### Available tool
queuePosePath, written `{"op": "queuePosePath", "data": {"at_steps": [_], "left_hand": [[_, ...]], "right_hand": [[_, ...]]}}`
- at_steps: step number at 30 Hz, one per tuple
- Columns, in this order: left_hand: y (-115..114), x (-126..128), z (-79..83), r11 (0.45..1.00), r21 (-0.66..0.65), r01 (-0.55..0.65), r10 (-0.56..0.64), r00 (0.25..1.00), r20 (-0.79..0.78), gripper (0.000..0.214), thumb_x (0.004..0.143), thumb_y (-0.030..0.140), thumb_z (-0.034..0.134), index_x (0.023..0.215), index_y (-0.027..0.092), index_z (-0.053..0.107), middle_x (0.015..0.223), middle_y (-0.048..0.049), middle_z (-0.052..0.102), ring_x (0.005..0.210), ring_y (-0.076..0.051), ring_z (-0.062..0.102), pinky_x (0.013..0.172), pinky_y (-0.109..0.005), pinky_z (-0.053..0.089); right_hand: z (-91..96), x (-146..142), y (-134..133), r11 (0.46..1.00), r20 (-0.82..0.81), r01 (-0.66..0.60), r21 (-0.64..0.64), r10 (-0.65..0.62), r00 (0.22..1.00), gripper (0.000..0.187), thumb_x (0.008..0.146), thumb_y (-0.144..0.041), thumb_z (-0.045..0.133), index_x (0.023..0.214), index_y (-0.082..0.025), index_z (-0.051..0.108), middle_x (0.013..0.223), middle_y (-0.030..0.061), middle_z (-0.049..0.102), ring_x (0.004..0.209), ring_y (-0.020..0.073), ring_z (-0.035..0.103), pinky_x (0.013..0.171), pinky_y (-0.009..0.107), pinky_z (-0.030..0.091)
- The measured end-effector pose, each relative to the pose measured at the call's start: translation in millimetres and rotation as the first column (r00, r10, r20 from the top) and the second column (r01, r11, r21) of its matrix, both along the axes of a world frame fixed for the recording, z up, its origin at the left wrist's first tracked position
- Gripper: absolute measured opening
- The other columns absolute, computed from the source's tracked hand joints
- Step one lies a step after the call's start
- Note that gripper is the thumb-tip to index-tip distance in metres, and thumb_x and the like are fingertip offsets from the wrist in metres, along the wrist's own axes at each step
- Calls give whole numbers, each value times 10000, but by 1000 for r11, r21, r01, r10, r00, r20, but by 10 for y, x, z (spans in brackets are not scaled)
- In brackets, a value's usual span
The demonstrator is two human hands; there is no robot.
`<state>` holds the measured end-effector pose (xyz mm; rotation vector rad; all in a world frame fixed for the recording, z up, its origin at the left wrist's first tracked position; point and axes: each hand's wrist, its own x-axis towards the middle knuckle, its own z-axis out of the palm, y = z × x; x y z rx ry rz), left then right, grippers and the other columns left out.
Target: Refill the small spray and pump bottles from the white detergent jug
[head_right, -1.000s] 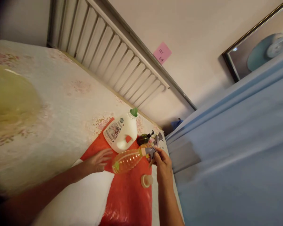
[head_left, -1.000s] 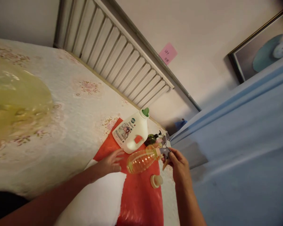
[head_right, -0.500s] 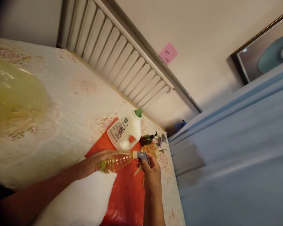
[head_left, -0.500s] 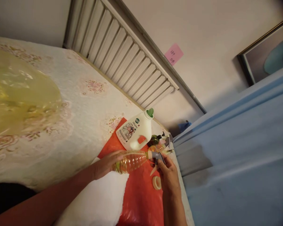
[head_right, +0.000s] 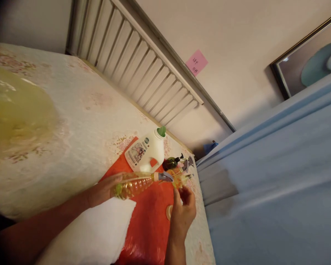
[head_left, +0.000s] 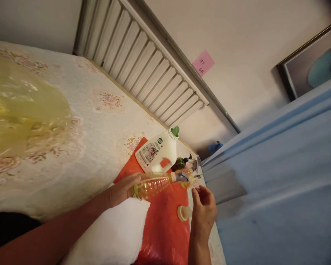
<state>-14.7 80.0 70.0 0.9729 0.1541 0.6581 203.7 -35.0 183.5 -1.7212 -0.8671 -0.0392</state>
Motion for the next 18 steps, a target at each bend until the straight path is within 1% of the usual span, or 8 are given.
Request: {"op": "queuePosePath", "data": {"at_steps": [1,2,5,7,9,11,15,18], "left_hand": [[1,8,-19,999,-35,7,-6,1000,27,593,880,620,492,1319,223,523,1292,-101,626,1068,-310,638,885,-438,503],[2,21,-46,997,-77,13,-9,999,53,591,854,612,552,1301,226,524,1311,-105,613,1111,-326,622,906,-452,499],[4,79,-146,994,-111,24,-17,997,70,623,777,580,681,1260,224,513,1303,-115,612,1169,-353,595,933,-474,497],[5,113,-203,997,-76,15,-12,999,43,647,737,546,738,1248,226,503,1289,-113,617,1189,-350,585,957,-466,487],[6,129,-233,1000,-29,0,0,1000,9,668,711,520,768,1247,227,498,1284,-111,620,1213,-343,568,976,-452,473],[5,128,-237,1000,11,-8,8,1000,-20,688,692,495,785,1254,223,495,1271,-111,629,1218,-343,563,972,-446,471],[-11,110,-210,998,64,-3,7,998,-67,678,674,452,796,1249,238,509,1223,-86,661,1172,-337,591,934,-441,484],[-24,110,-206,997,78,-10,16,997,-78,661,655,439,799,1230,250,534,1204,-70,673,1150,-334,602,909,-421,490]], "right_hand": [[-42,-39,-22,999,1,42,18,-42,999,332,700,-403,749,950,-201,663,849,23,699,796,193,653,776,330,525],[-86,-85,-34,999,-21,35,5,-35,999,304,712,-403,742,926,-202,662,793,9,684,747,182,644,736,313,526],[-217,-212,4,987,-215,-151,-46,138,967,335,712,-412,756,947,-187,674,757,9,690,703,184,661,675,306,544],[-294,-252,73,979,-340,-203,-4,189,921,360,700,-434,775,928,-174,672,776,21,702,712,188,677,665,306,555],[-366,-252,143,984,-412,-173,49,178,894,351,681,-448,792,849,-170,658,755,14,694,698,171,670,658,291,555],[-431,-233,190,985,-443,-151,78,170,880,336,682,-450,791,795,-174,637,708,-8,669,657,142,639,652,273,544],[-514,-220,217,984,-438,-146,104,177,881,335,703,-455,779,790,-172,622,646,-35,609,579,109,562,604,253,509],[-527,-245,218,978,-476,-156,139,204,855,353,673,-453,803,779,-174,616,636,-34,586,586,117,559,581,253,496]]}}
